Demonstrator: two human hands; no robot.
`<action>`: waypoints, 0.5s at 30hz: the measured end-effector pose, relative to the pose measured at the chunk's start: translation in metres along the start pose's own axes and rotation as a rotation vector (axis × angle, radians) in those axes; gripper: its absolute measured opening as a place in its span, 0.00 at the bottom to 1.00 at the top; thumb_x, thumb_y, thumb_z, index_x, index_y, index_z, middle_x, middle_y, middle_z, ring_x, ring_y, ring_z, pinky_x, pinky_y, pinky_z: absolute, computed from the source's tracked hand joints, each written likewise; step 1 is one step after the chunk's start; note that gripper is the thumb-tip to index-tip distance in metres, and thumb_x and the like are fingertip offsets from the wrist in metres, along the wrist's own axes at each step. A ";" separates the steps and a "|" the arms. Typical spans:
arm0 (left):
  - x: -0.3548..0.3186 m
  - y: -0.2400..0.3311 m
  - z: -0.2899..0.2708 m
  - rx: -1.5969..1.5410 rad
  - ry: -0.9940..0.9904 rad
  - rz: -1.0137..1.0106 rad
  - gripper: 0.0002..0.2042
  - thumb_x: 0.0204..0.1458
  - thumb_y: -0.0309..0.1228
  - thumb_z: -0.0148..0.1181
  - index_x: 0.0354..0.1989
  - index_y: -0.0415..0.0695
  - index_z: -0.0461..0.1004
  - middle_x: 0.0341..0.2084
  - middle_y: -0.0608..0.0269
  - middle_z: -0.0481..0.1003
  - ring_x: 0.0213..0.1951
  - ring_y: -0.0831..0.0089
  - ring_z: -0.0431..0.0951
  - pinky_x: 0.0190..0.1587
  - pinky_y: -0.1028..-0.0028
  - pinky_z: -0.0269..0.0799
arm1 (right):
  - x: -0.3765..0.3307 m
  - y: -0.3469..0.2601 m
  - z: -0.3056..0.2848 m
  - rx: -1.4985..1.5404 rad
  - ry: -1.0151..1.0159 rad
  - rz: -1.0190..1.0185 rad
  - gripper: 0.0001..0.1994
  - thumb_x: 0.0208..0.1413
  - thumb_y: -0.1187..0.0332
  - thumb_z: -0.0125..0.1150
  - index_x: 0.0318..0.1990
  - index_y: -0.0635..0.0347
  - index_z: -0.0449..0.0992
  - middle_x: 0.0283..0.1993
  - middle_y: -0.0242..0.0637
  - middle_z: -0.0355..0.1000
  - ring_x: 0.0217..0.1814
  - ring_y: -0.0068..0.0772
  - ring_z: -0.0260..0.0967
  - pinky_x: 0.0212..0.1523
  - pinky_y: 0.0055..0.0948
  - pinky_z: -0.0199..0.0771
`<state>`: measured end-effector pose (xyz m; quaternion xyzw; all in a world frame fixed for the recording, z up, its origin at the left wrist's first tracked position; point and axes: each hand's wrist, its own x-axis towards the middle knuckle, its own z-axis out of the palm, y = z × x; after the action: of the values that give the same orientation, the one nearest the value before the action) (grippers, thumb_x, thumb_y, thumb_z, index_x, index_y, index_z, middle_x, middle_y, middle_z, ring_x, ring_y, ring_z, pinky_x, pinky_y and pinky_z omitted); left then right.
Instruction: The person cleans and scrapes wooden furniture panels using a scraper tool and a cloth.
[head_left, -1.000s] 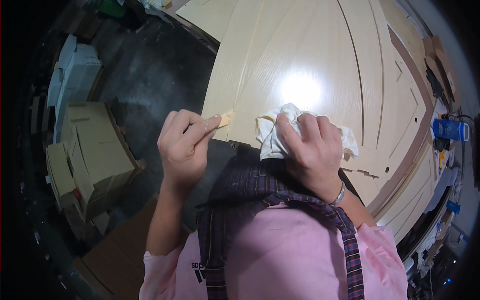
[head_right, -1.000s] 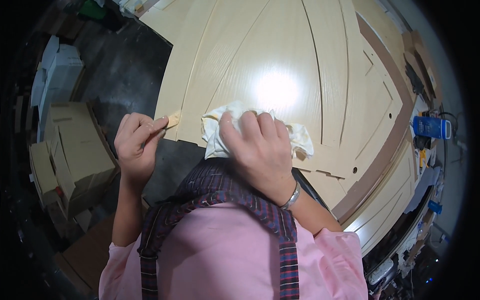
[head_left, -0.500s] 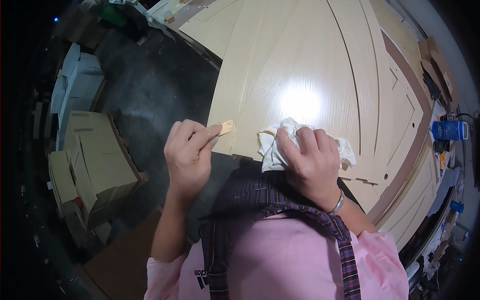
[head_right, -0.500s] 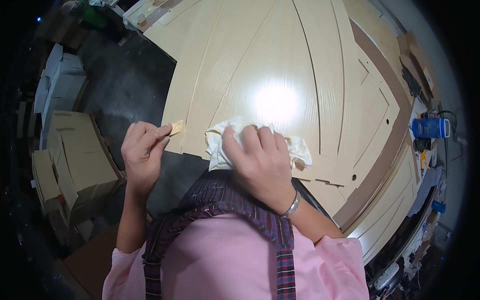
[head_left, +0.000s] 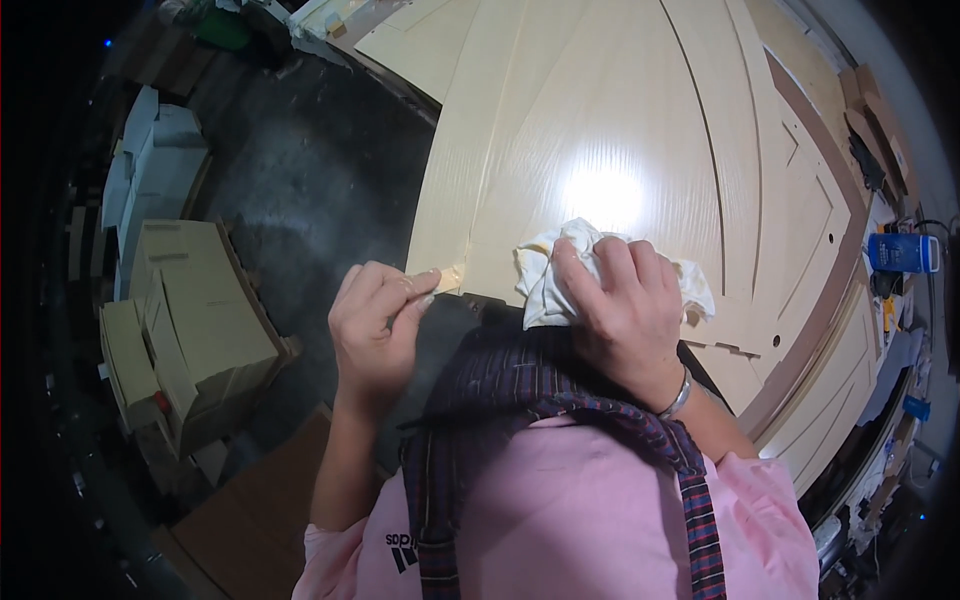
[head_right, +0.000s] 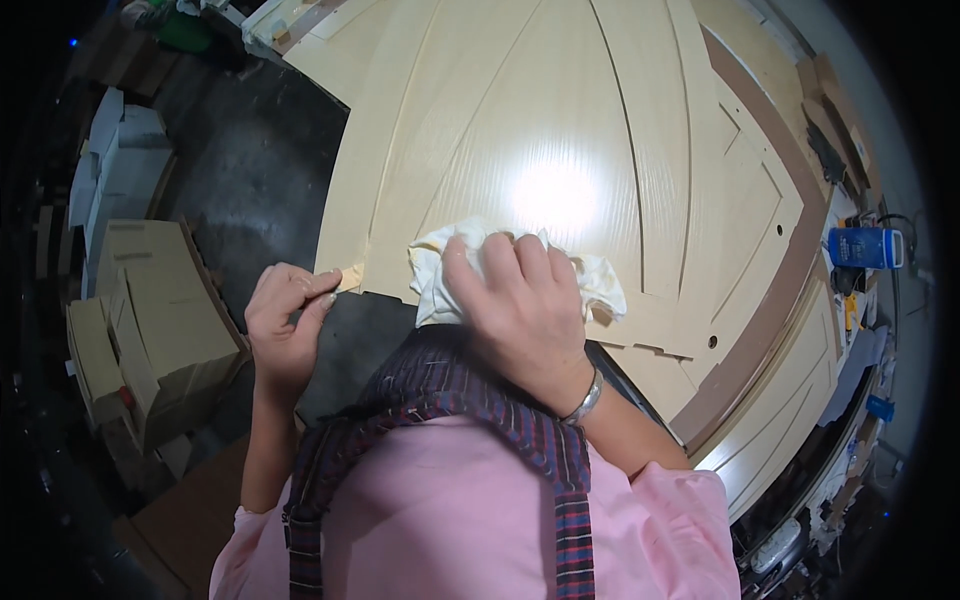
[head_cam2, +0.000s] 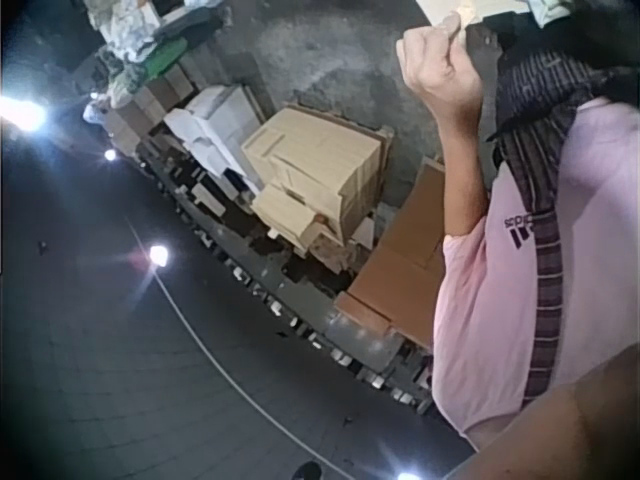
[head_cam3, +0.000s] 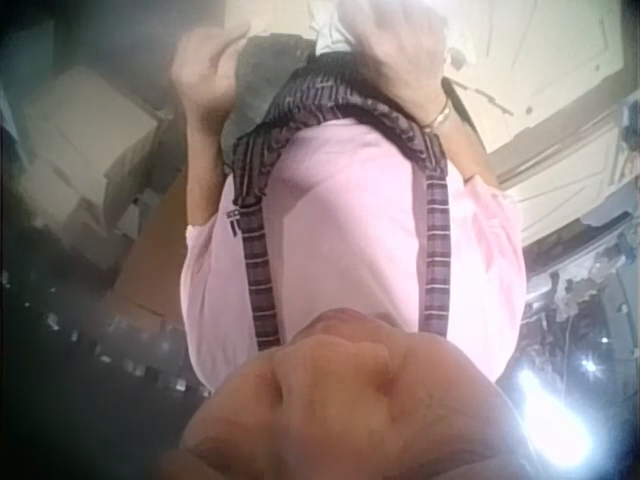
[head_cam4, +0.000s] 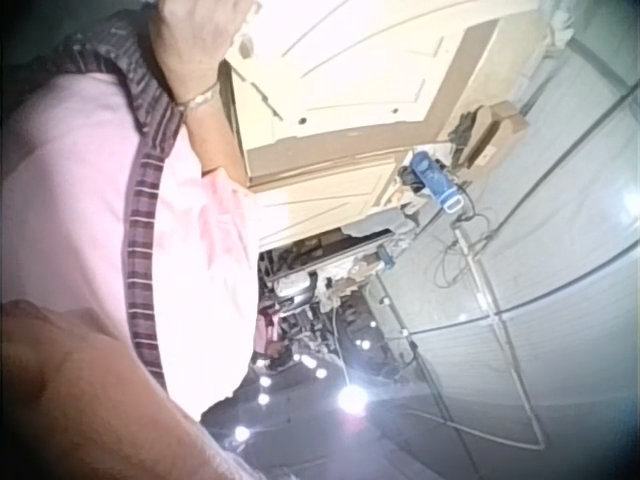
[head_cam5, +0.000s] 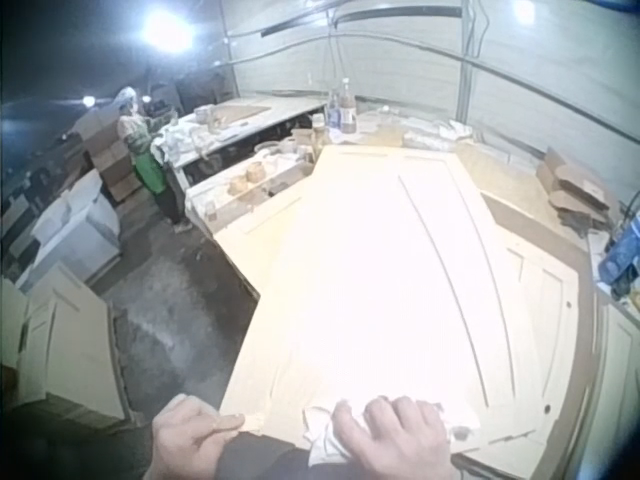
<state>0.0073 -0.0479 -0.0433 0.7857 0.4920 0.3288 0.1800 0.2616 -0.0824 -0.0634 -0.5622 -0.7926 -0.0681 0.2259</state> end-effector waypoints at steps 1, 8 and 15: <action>-0.001 0.001 0.000 -0.001 -0.001 -0.003 0.11 0.43 0.14 0.63 0.36 0.37 0.84 0.25 0.57 0.74 0.30 0.63 0.73 0.33 0.68 0.69 | 0.000 0.000 0.000 0.010 0.006 -0.001 0.28 0.37 0.73 0.65 0.54 0.51 0.78 0.39 0.37 0.67 0.37 0.40 0.66 0.35 0.37 0.65; -0.011 0.000 -0.002 0.029 0.037 -0.010 0.12 0.42 0.13 0.63 0.36 0.36 0.84 0.25 0.57 0.74 0.30 0.63 0.73 0.33 0.69 0.68 | 0.000 -0.001 -0.001 0.023 -0.013 0.002 0.30 0.35 0.74 0.65 0.54 0.51 0.78 0.40 0.38 0.67 0.38 0.41 0.66 0.35 0.37 0.65; -0.017 -0.001 0.002 -0.057 0.022 -0.037 0.13 0.42 0.13 0.64 0.37 0.37 0.84 0.26 0.57 0.75 0.30 0.64 0.74 0.33 0.70 0.69 | 0.002 -0.001 -0.001 -0.005 0.001 -0.014 0.25 0.40 0.72 0.61 0.52 0.52 0.77 0.39 0.38 0.67 0.38 0.40 0.66 0.35 0.36 0.65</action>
<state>0.0024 -0.0623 -0.0512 0.7675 0.4990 0.3477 0.2029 0.2606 -0.0818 -0.0615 -0.5572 -0.7963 -0.0719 0.2243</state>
